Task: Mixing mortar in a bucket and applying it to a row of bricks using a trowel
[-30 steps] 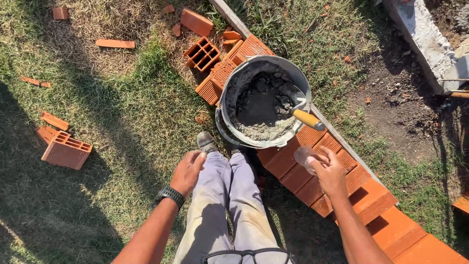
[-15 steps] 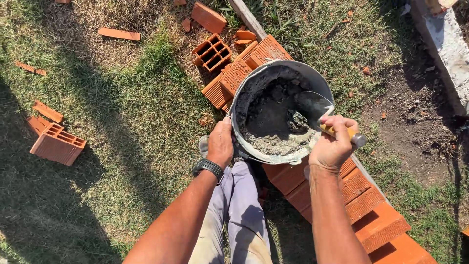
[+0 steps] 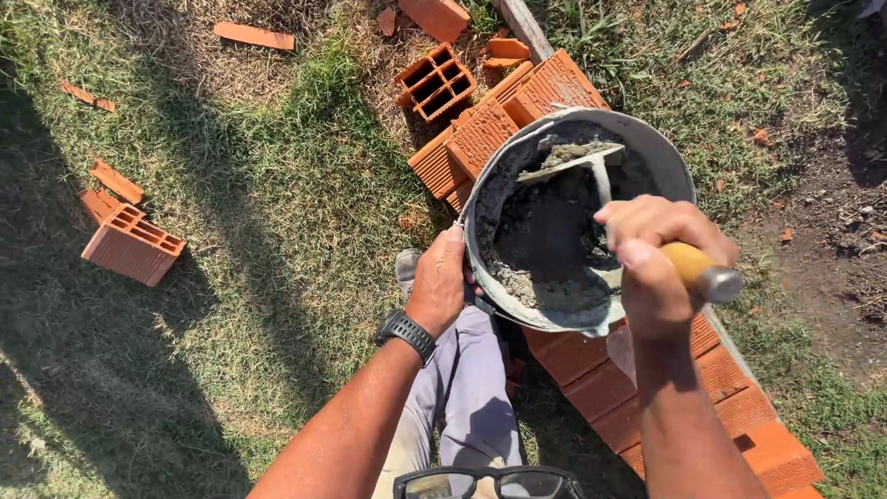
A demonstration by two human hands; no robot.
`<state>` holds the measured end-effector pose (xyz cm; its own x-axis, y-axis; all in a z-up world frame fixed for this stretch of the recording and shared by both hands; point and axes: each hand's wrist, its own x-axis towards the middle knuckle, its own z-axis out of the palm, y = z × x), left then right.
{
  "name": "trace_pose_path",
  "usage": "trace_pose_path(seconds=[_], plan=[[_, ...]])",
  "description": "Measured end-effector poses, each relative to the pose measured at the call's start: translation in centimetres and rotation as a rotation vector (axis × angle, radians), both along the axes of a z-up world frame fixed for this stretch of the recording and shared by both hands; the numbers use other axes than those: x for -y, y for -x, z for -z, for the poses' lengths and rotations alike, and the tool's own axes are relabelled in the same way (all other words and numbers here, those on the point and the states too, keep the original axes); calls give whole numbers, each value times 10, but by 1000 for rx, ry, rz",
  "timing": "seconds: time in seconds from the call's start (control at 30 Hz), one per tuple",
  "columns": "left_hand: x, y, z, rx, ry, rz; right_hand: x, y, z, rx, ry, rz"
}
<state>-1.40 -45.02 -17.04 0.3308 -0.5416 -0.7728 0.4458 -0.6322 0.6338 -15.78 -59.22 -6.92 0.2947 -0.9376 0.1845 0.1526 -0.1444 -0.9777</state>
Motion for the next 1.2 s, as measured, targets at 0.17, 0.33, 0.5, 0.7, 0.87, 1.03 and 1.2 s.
trace_pose_path(seconds=[0.17, 0.33, 0.5, 0.7, 0.87, 1.03, 1.2], plan=[[4, 5, -4, 49, -25, -1, -13, -8, 30, -357, -71, -69], [4, 4, -11, 95, -76, 9, -32, 5, 16, -306, -116, 0], [2, 0, -11, 83, -118, 51, -36, 20, 4, -213, -186, 268], [0, -2, -7, 147, -96, 142, -24, 48, -19, 51, -315, 452], [0, -5, -7, 134, -63, 164, 1, 46, -24, 92, -186, 468], [-13, 3, 22, 68, -97, 96, 15, 32, 61, 114, -361, 498], [-22, 9, 49, 41, -116, 53, 3, 38, 76, 152, -488, 698]])
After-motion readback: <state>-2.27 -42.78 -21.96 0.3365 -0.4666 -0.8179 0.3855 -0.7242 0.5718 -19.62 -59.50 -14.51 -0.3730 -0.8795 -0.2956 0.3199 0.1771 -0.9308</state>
